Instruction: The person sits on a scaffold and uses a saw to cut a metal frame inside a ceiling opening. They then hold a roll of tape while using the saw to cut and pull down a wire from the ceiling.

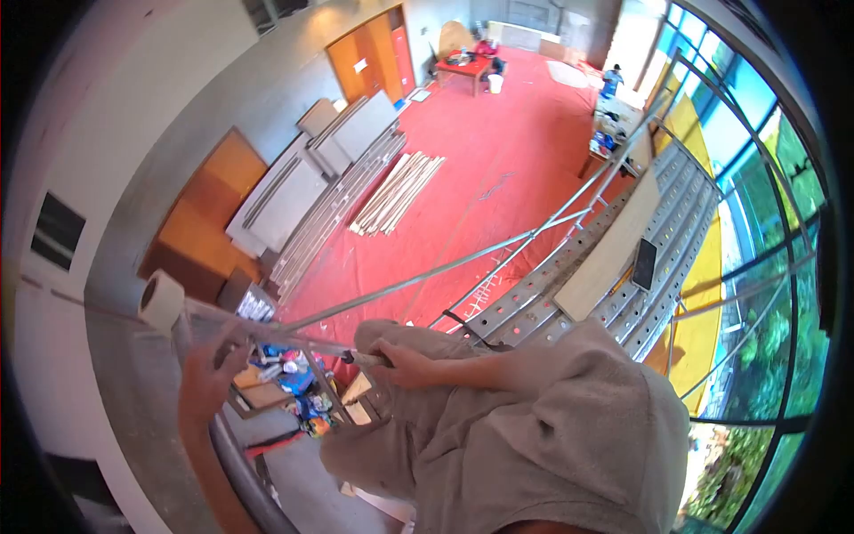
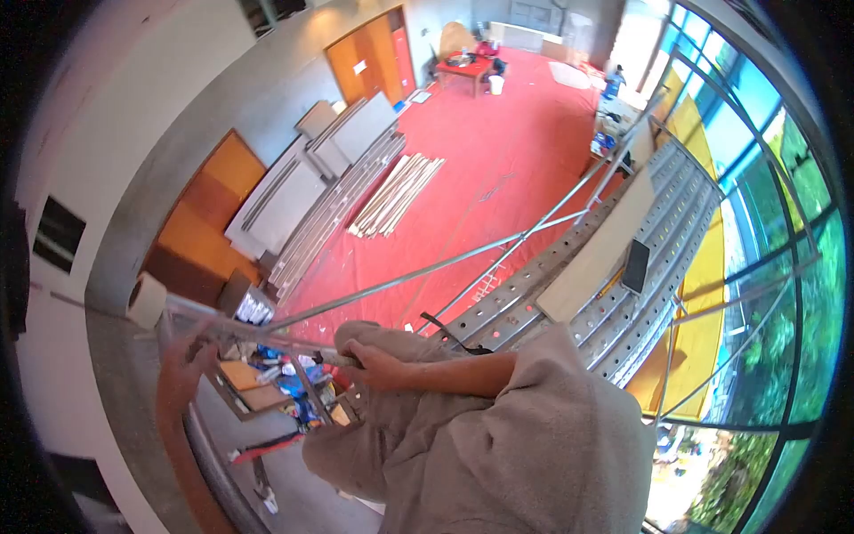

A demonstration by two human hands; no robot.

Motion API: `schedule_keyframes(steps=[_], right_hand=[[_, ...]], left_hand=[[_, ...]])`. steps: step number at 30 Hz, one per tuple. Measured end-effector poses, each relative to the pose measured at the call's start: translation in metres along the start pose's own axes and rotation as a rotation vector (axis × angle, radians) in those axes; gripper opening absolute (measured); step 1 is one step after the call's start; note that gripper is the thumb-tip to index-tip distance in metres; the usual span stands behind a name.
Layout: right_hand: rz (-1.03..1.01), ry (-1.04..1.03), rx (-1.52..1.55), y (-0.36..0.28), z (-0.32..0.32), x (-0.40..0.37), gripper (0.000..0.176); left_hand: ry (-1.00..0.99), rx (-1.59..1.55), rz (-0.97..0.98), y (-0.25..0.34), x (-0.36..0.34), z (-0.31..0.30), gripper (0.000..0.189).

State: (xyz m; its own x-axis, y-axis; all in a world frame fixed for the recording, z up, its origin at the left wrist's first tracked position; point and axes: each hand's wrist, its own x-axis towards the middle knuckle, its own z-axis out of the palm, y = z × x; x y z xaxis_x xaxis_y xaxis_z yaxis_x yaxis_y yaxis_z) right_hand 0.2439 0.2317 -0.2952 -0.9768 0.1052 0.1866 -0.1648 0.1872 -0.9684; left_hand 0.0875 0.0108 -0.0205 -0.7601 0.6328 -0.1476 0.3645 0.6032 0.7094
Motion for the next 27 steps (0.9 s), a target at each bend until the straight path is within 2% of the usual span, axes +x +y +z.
schedule_keyframes(steps=[1,4,7,10,13,16,22,27], right_hand=[[-0.012,-0.03,-0.021,-0.006,0.001,-0.001,0.023],[0.138,-0.274,-0.173,0.0,0.005,0.001,0.027],[0.124,-0.301,-0.227,-0.004,0.009,0.0,0.034],[0.096,-0.379,-0.275,0.001,0.013,0.001,0.039],[0.081,-0.488,-0.295,0.005,0.016,-0.001,0.039],[0.233,-0.658,-0.113,0.0,0.019,-0.007,0.036],[0.339,-0.698,0.029,-0.007,0.026,-0.019,0.033],[0.226,-0.556,-0.013,0.002,0.032,-0.022,0.033]], left_hand=[[0.001,0.049,0.031,0.0,-0.001,0.001,0.036],[-0.039,0.11,0.012,0.006,0.0,-0.002,0.036],[-0.148,-0.047,-0.057,0.0,0.0,-0.008,0.038],[-0.159,0.007,-0.094,0.014,-0.003,-0.009,0.035],[-0.176,0.047,-0.096,0.01,-0.001,-0.008,0.034],[-0.178,0.102,-0.085,0.004,0.001,-0.006,0.032],[-0.192,0.251,-0.101,0.0,0.005,-0.004,0.03],[-0.176,0.315,-0.132,-0.005,0.006,-0.002,0.03]])
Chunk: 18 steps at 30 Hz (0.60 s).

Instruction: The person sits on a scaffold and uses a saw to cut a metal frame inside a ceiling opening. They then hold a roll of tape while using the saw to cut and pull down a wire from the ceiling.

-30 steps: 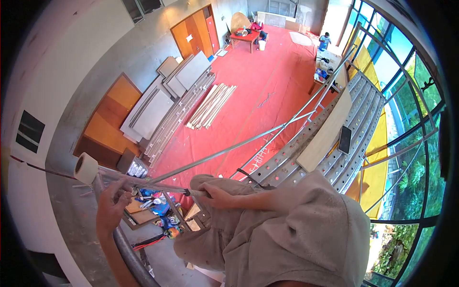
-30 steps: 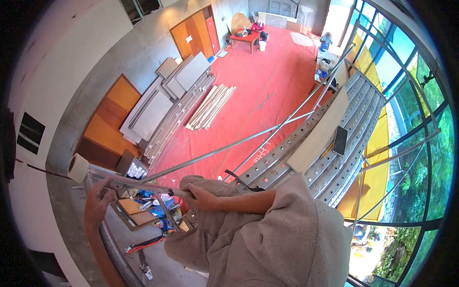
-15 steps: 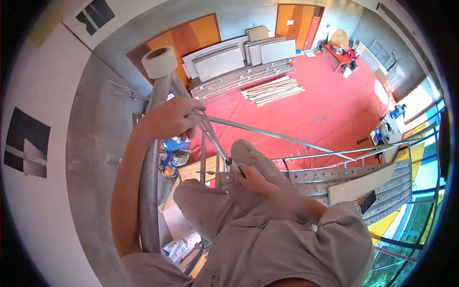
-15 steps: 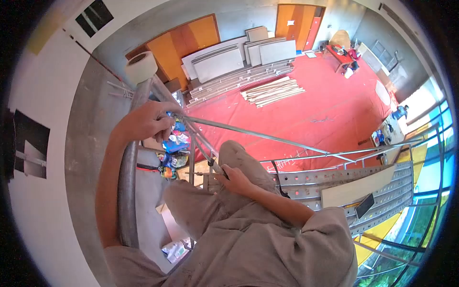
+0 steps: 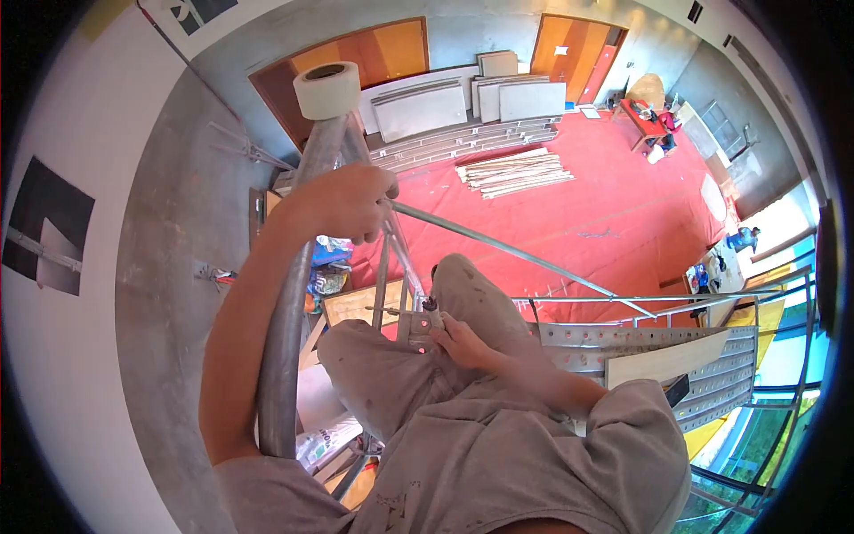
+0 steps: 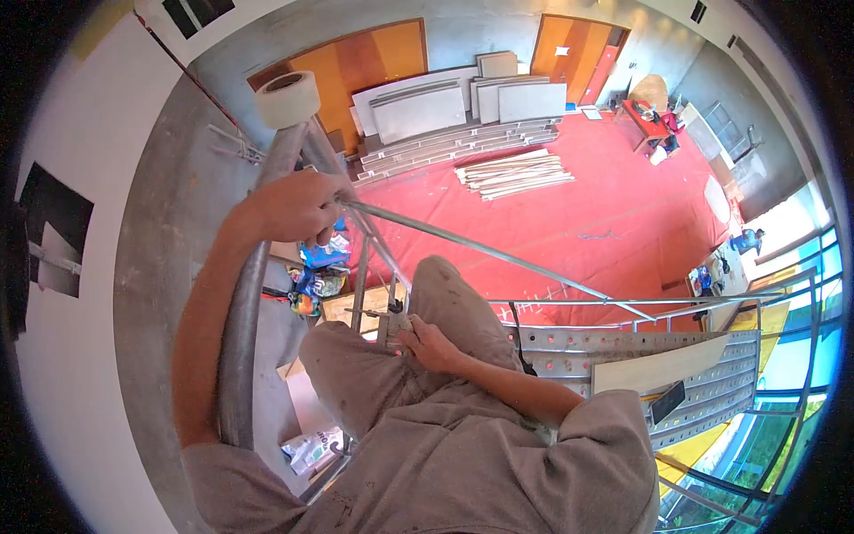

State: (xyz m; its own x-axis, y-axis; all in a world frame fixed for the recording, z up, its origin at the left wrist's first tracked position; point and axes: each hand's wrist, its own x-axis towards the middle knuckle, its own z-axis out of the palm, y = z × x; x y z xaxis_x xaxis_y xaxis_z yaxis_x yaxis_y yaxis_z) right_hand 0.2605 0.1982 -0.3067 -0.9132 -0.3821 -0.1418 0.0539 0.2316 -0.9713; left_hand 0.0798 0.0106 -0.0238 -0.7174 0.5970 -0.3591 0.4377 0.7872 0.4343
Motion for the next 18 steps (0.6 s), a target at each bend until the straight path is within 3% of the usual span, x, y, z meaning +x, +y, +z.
schedule_keyframes(steps=[1,4,7,11,13,16,18], right_hand=[[-0.027,0.025,-0.013,-0.005,0.0,0.0,0.033],[0.285,-0.055,0.114,-0.018,-0.004,0.001,0.033],[0.276,-0.008,0.073,-0.004,-0.002,0.004,0.031],[-0.006,0.016,-0.047,0.008,0.006,-0.004,0.029],[-0.159,-0.012,-0.161,0.012,0.003,-0.002,0.029],[0.013,0.037,-0.037,0.013,0.007,-0.001,0.029],[0.016,0.03,-0.032,0.01,0.004,-0.002,0.029]], left_hand=[[-0.005,0.049,-0.001,0.0,0.001,0.001,0.031],[0.02,-0.048,-0.015,0.005,0.0,-0.001,0.03],[0.067,-0.095,0.001,0.002,0.0,0.001,0.028],[0.147,-0.124,0.029,-0.004,0.003,0.005,0.026],[0.233,0.015,0.058,-0.006,0.006,0.005,0.025],[0.368,0.159,0.119,-0.012,0.011,0.008,0.026],[0.411,0.208,0.162,-0.018,0.013,0.01,0.026]])
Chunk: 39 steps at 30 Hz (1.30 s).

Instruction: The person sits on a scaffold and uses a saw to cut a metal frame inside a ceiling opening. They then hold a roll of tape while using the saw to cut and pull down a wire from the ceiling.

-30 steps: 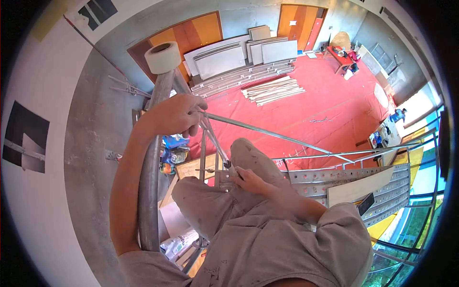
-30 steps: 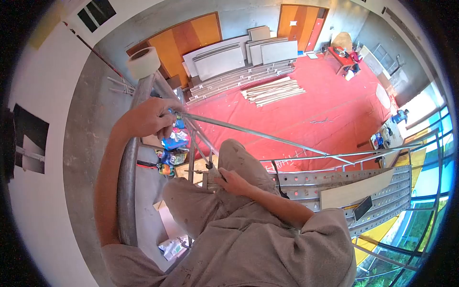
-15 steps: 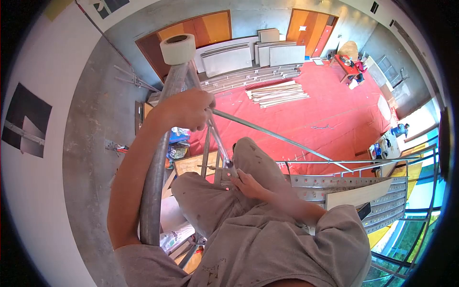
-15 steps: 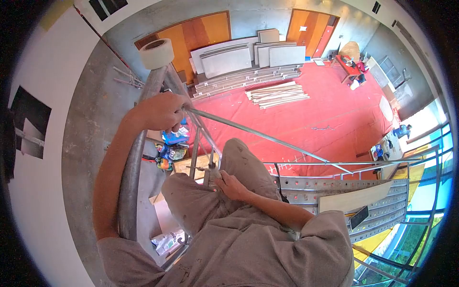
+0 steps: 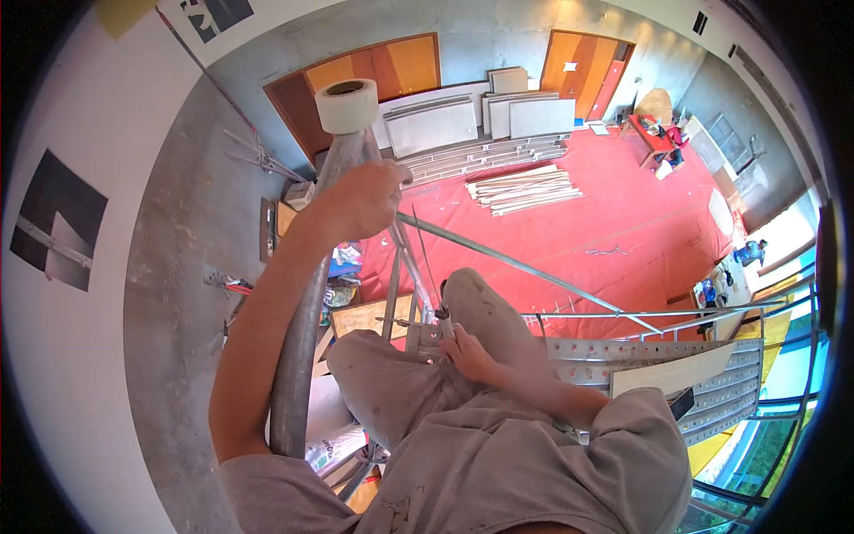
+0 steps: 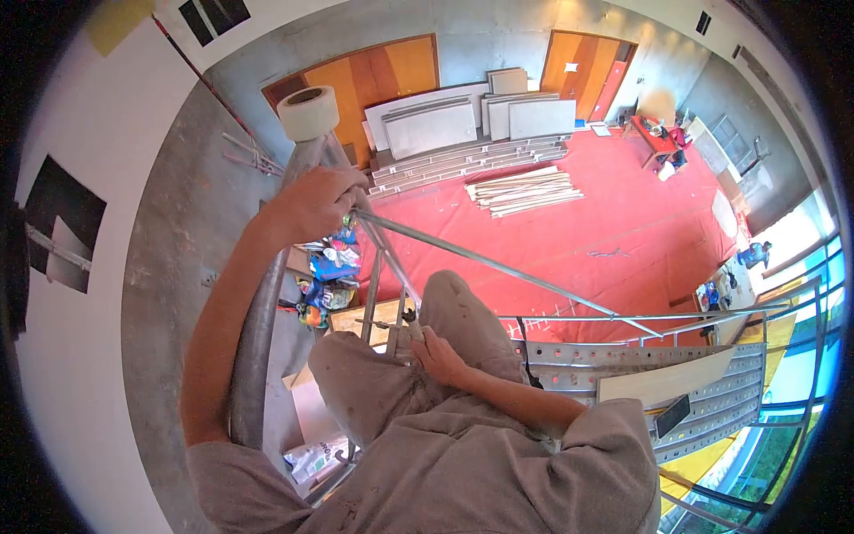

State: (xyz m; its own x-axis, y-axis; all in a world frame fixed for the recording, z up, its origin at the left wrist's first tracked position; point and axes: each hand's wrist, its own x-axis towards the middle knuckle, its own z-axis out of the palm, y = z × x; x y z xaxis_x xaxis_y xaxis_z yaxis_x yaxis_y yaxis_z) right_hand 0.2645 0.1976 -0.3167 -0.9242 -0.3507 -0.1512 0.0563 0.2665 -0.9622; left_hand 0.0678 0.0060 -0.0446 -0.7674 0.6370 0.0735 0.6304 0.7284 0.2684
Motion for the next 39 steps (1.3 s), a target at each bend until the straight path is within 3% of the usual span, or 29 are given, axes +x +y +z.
schedule_keyframes(steps=[4,7,13,22,28,29,31,34,39], right_hand=[[-0.001,0.034,0.013,-0.016,-0.004,-0.005,0.027],[-0.2,0.048,-0.057,0.0,-0.001,-0.002,0.026],[-0.067,0.015,0.035,-0.013,-0.005,-0.004,0.024],[-0.236,0.156,-0.225,0.0,0.003,-0.001,0.023],[-0.092,0.152,-0.11,-0.024,0.0,-0.003,0.024],[-0.19,0.137,-0.251,-0.012,0.001,-0.001,0.024],[-0.387,0.104,-0.533,0.014,0.002,0.004,0.025],[-0.102,0.108,-0.31,0.026,0.008,0.009,0.027],[-0.119,0.118,-0.234,0.018,0.007,0.007,0.028]], left_hand=[[-0.036,0.016,0.028,-0.003,-0.003,0.002,0.026],[-0.046,0.027,0.047,0.001,-0.004,0.001,0.025],[-0.185,0.001,0.024,0.006,-0.005,-0.004,0.024],[-0.279,0.12,0.012,0.005,-0.004,-0.003,0.024],[-0.353,0.236,-0.033,0.009,-0.003,-0.004,0.027],[-0.366,0.265,-0.045,0.01,-0.003,-0.004,0.028],[-0.224,0.211,-0.053,0.009,-0.003,-0.002,0.03],[-0.136,0.197,-0.032,0.009,-0.005,0.0,0.032],[-0.1,0.175,-0.017,0.003,-0.005,0.002,0.03]])
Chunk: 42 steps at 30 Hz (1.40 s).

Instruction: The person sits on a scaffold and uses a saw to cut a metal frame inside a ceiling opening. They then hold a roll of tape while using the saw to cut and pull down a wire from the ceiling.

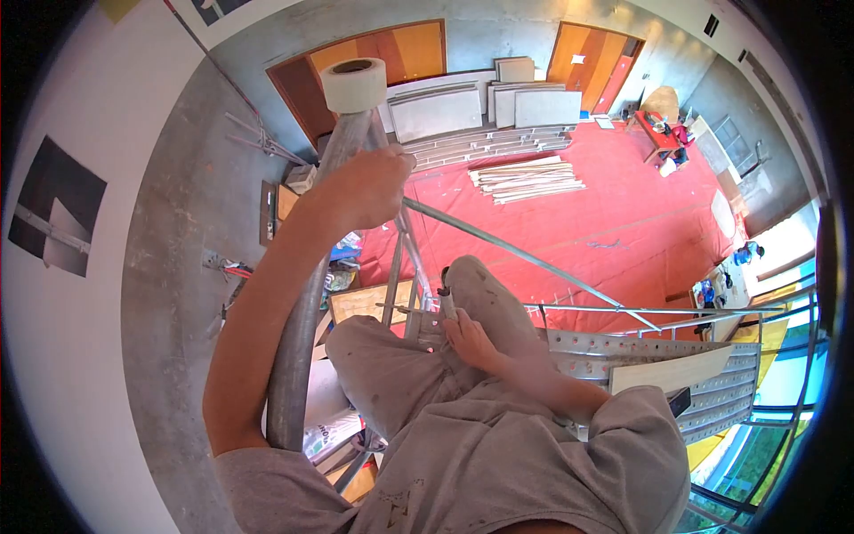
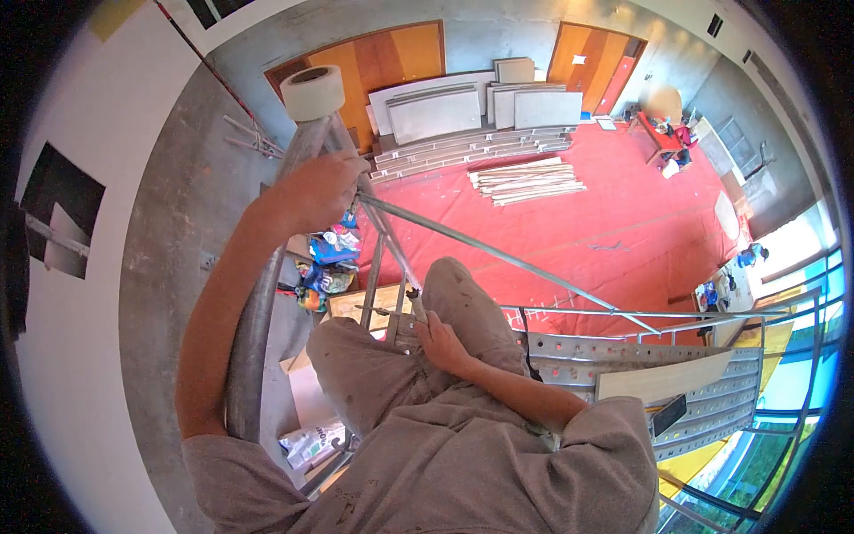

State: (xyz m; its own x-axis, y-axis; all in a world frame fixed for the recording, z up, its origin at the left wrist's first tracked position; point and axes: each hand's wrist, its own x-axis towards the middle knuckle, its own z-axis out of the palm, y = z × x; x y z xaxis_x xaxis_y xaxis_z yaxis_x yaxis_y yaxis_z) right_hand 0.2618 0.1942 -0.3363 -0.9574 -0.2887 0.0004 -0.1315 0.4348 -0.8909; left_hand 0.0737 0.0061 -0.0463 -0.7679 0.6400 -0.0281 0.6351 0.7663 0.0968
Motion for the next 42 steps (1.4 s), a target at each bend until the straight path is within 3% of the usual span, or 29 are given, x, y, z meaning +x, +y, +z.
schedule_keyframes(steps=[8,22,31,33,37,42], right_hand=[[0.074,0.006,0.113,-0.034,-0.015,-0.005,0.027],[0.047,-0.051,0.184,-0.027,-0.016,-0.005,0.028],[0.059,0.04,0.081,-0.047,-0.019,-0.003,0.03],[0.055,0.002,-0.093,-0.009,-0.004,0.001,0.031],[-0.1,-0.009,-0.243,0.002,0.0,0.001,0.029],[-0.165,-0.028,-0.19,-0.002,-0.003,-0.002,0.025]], left_hand=[[-0.07,-0.011,-0.024,0.003,0.003,-0.004,0.019],[-0.064,-0.02,0.006,0.005,0.0,-0.006,0.019],[-0.151,0.028,-0.021,0.007,0.0,-0.009,0.021],[-0.129,0.009,-0.021,0.005,0.001,-0.007,0.021],[-0.09,-0.03,-0.029,0.005,0.002,-0.007,0.019],[-0.084,-0.008,-0.025,0.006,0.002,-0.007,0.018]])
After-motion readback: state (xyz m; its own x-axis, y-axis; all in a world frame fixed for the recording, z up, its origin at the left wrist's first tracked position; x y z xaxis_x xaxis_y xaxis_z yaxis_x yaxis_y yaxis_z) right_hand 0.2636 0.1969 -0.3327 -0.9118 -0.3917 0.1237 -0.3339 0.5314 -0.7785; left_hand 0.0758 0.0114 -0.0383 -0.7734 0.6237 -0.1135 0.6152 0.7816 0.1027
